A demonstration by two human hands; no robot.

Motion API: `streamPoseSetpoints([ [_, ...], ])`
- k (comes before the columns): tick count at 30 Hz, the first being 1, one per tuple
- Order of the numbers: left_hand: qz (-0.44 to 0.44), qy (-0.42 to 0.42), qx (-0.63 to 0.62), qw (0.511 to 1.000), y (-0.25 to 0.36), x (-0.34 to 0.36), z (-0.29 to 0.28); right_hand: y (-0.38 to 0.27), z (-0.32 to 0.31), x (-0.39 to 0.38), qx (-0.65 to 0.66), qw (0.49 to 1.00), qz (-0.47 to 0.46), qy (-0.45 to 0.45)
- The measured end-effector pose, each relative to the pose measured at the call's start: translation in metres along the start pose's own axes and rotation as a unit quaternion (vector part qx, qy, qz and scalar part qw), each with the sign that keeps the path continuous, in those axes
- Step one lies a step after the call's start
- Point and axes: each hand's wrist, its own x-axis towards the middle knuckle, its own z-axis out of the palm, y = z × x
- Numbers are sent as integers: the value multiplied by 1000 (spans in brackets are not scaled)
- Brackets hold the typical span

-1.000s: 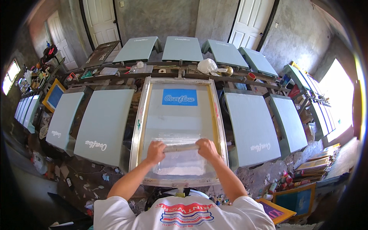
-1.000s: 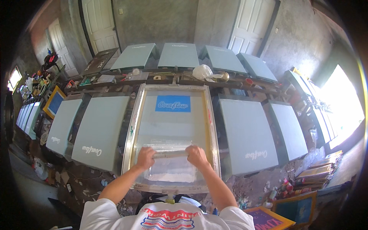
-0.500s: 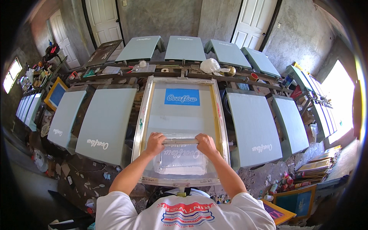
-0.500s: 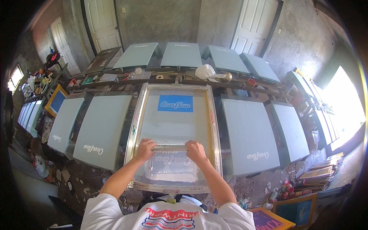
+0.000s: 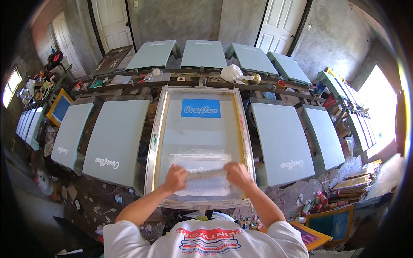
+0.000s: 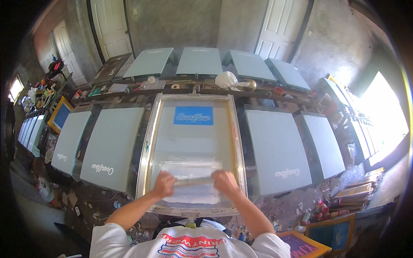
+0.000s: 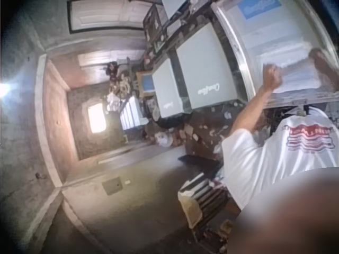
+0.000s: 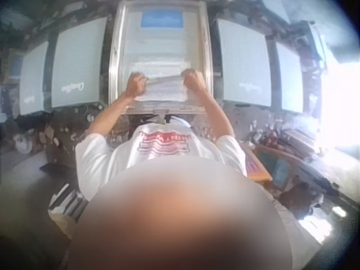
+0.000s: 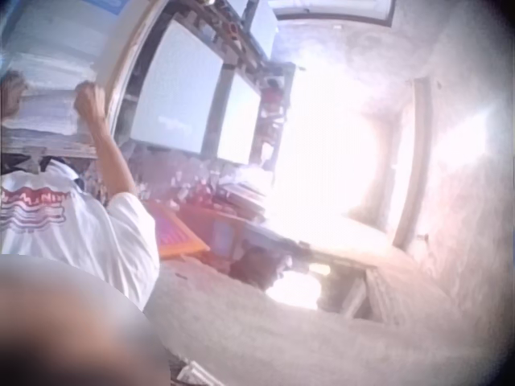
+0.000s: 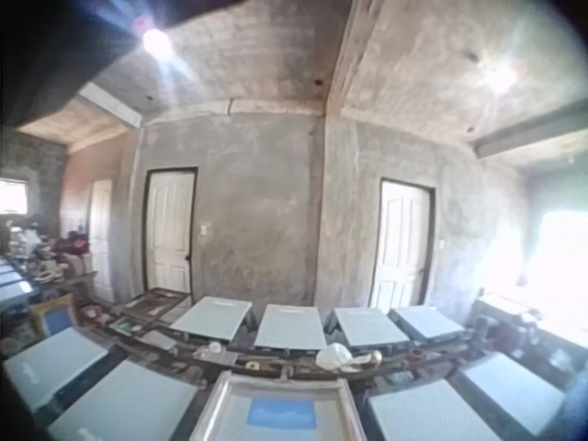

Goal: The person carries a screen printing frame to a workbench and repeatedly uses a squeegee to pull white ink across the screen mesh. The person moves the frame along the bench and continues the same squeegee strokes on multiple sections of the screen.

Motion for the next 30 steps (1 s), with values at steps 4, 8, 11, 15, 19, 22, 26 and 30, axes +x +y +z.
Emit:
streamPoseSetpoints([
  [4, -23, 57, 23, 998, -34, 54, 31, 35, 11, 50, 22, 995, 3, 97],
  [8, -10, 23, 6, 1000, -17, 29, 29, 28, 18, 9, -16, 998, 52, 35],
  [11, 20, -33, -24, 999, 18, -23, 8, -8, 18, -59, -13, 999, 39, -13],
  [15, 31, -47, -63, 996, 40, -57, -15, -42, 5, -101, 1, 998, -17, -68],
  [19, 26, 3, 2, 1000, 0, -19, -12, -25, 5, -31, -29, 999, -13, -32],
  [22, -28, 58, 52, 997, -48, 28, 3, -5, 16, 38, -29, 998, -11, 54],
  [26, -32, 79, 70, 994, -66, 28, 8, 4, 35, 66, -17, 999, -19, 35],
  [30, 20, 40, 37, 998, -20, -33, -10, -19, 42, -3, -18, 998, -54, -16],
])
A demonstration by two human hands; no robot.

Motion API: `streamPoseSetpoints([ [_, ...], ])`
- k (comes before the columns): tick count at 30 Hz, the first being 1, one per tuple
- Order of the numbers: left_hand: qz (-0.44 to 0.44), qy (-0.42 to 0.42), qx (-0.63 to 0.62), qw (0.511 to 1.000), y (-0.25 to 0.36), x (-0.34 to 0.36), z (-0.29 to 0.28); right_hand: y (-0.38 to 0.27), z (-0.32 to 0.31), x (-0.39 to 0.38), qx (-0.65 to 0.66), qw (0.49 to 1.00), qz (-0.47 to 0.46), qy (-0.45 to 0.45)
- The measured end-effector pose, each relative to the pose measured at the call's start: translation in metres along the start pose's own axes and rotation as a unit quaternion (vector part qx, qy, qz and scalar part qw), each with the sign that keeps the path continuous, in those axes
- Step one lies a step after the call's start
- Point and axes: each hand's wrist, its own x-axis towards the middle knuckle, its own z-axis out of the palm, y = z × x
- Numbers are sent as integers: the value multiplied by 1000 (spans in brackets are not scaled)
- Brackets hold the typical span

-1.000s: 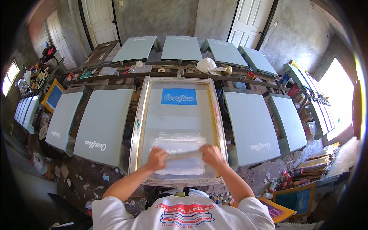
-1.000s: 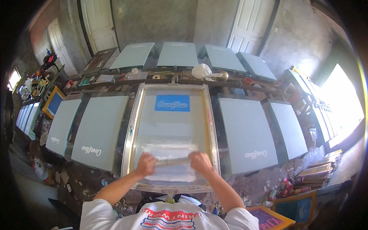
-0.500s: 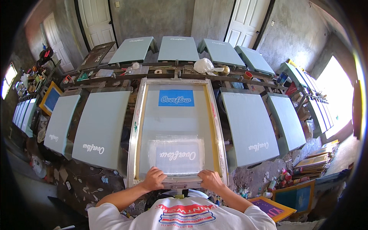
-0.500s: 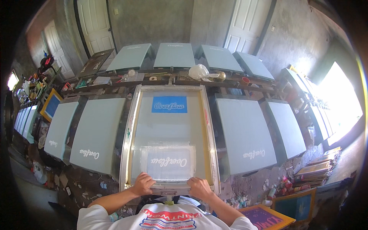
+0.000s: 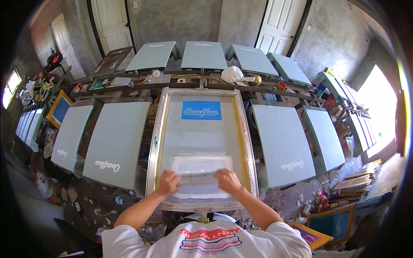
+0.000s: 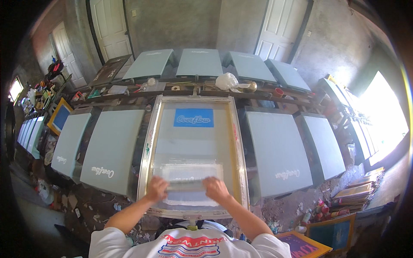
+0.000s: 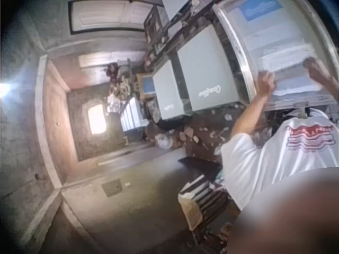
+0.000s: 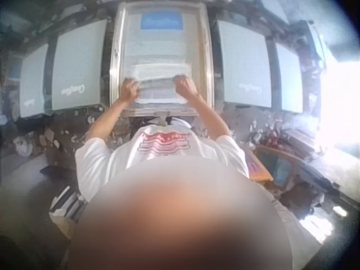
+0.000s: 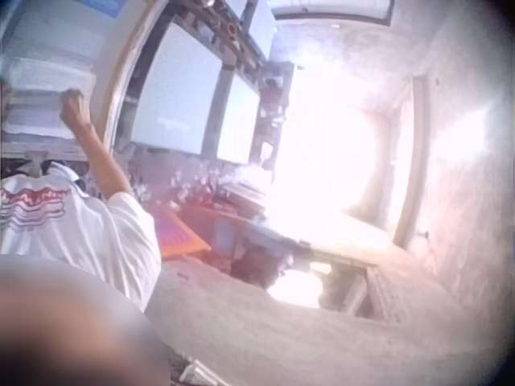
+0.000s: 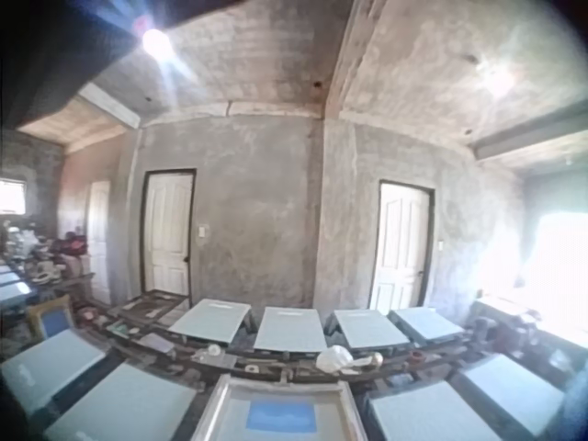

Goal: The person carries a screen printing frame to a workbench and repeatedly uses a squeegee to pull white ink across the screen mesh. The person moves the frame along the bench and continues the same squeegee strokes on multiple sections of the screen.

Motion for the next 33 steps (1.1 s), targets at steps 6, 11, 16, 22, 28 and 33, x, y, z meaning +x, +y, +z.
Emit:
streamPoseSetpoints([
  [6, 10, -52, -92, 994, 43, -13, -15, -13, -31, -57, 27, 995, -33, -92],
  [11, -63, -30, -14, 997, -14, 62, 35, 45, -35, 31, 38, 997, 59, 22],
  [16, -73, -32, -21, 997, -13, 54, 41, 38, -21, 18, 38, 992, 113, 37],
  [22, -21, -88, -74, 993, 58, -30, -4, -32, -13, -81, -1, 998, -3, 59],
  [28, -35, -88, -62, 994, 59, -21, -10, -38, -24, -73, 5, 999, 8, 50],
  [33, -78, -73, -68, 992, 55, 0, -16, -31, -38, -64, 36, 997, 34, 53],
])
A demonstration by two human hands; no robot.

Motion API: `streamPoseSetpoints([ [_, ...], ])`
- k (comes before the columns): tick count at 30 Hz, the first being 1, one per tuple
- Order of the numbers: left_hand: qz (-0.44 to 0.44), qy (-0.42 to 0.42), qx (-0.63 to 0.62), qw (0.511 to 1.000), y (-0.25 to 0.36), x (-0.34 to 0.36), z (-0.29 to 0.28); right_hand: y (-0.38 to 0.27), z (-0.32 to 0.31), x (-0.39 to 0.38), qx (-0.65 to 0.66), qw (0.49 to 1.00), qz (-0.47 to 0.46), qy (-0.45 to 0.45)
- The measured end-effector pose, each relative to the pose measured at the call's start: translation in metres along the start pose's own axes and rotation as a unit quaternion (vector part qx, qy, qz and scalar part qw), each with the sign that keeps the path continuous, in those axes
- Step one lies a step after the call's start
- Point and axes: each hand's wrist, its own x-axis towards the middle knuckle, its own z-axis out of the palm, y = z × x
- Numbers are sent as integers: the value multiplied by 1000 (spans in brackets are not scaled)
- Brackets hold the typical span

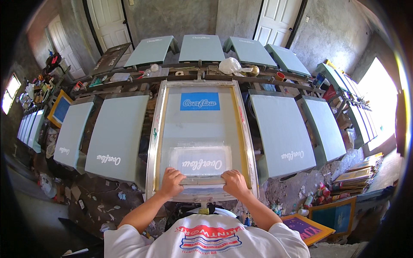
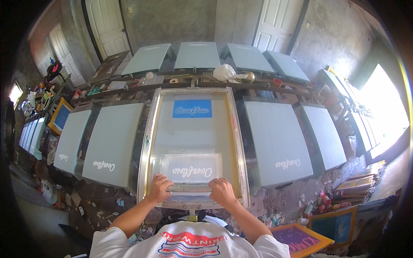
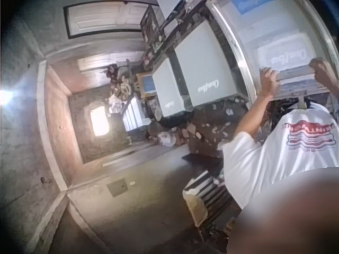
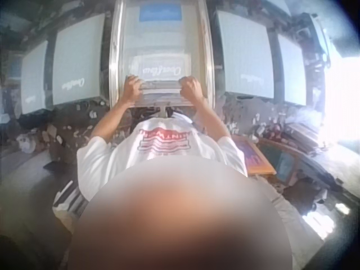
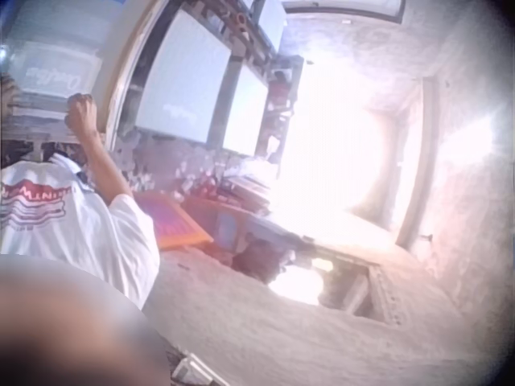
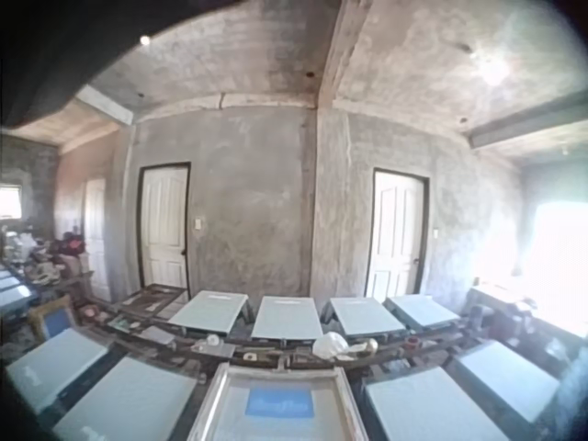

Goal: The person carries a screen printing frame to a workbench and repeatedly uses a squeegee to pull white ink across the screen mesh. The person moves the frame along the bench and continues the same squeegee strokes on multiple sections of the screen.

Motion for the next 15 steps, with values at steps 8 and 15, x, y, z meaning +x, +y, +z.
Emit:
streamPoseSetpoints([
  [8, 29, -64, 29, 997, 39, -57, 2, -23, 8, -59, -53, 998, -37, -20],
  [15, -220, 118, 111, 962, -15, -108, -1, 14, -14, -88, 98, 995, 17, 7],
])
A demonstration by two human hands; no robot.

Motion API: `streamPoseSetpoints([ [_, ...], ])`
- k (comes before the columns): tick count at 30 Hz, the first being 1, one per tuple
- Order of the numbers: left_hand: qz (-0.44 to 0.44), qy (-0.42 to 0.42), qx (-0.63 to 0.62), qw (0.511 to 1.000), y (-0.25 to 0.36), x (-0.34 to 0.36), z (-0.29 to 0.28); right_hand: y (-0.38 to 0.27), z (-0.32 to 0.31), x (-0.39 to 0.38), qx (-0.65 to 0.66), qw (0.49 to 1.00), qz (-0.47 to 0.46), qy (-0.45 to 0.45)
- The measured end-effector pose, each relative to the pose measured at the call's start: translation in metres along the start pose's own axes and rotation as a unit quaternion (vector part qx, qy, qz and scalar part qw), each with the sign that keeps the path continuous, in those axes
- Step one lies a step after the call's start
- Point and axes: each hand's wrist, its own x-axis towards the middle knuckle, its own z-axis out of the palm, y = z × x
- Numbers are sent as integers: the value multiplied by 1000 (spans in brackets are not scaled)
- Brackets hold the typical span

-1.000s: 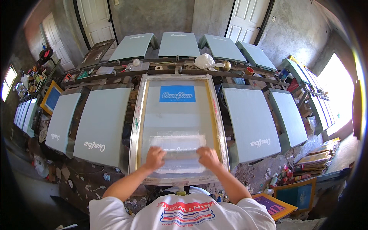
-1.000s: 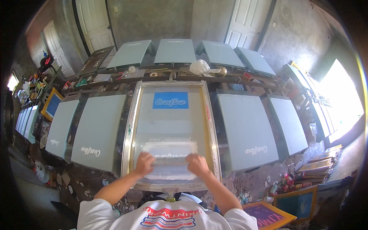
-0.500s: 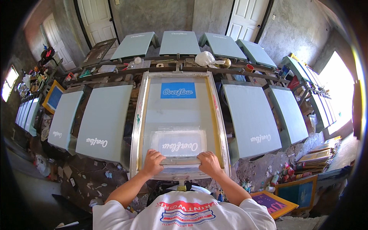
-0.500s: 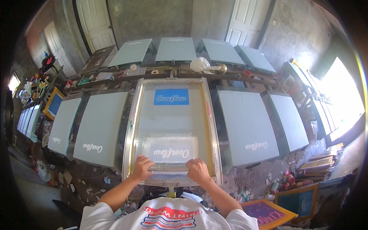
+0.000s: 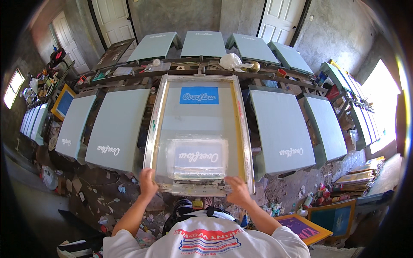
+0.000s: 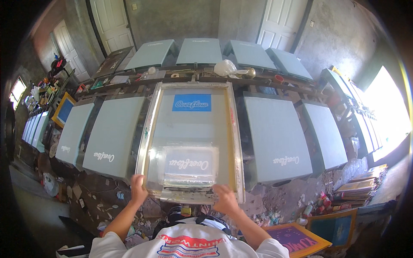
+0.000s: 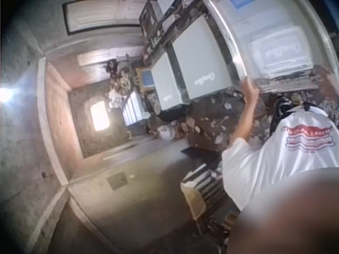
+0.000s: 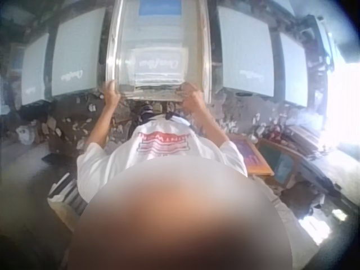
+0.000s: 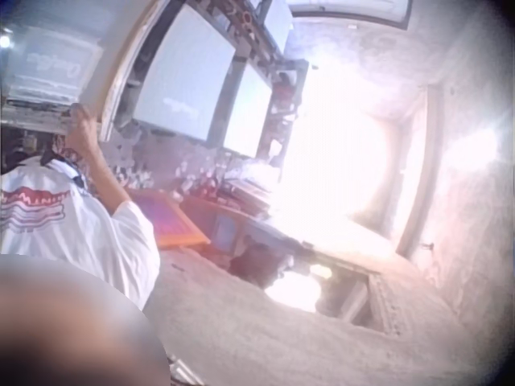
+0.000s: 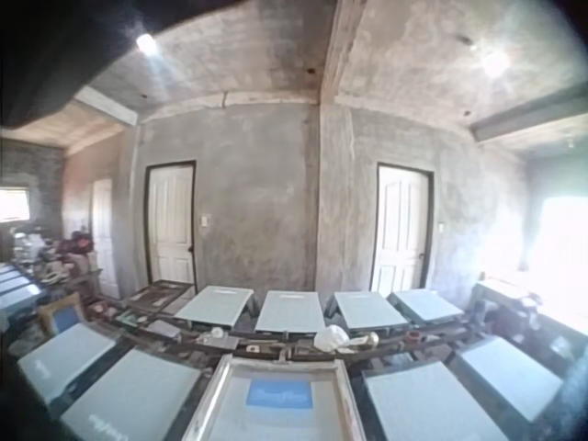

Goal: The person carries a screen printing frame to a workbench and repeatedly uses a squeegee to pull white ink across the screen mesh. The person moves the frame along the bench and continues the same squeegee strokes on multiple sections of the screen.

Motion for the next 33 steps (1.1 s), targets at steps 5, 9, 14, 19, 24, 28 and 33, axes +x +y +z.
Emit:
streamPoseSetpoints([
  [5, -349, 37, -163, 922, -66, 4, 20, 69, -19, -10, -117, 934, 258, 217],
  [9, -449, -26, -241, 860, -78, 12, 32, 94, -13, -17, -2, 903, 380, 200],
  [14, -426, -6, -202, 882, -59, 20, 26, 90, -11, -14, -4, 895, 388, 220],
  [19, -409, -1, -240, 880, -53, 22, 12, 77, -19, -12, 15, 890, 391, 234],
  [24, -447, 14, -305, 841, -52, 13, 10, 71, -27, -23, 10, 892, 367, 262],
  [28, -442, 45, -333, 832, -38, 13, 7, 66, -36, -32, 23, 895, 355, 270],
  [33, -432, 34, -345, 833, 1, 35, 25, 78, -73, -46, 11, 884, 375, 279],
])
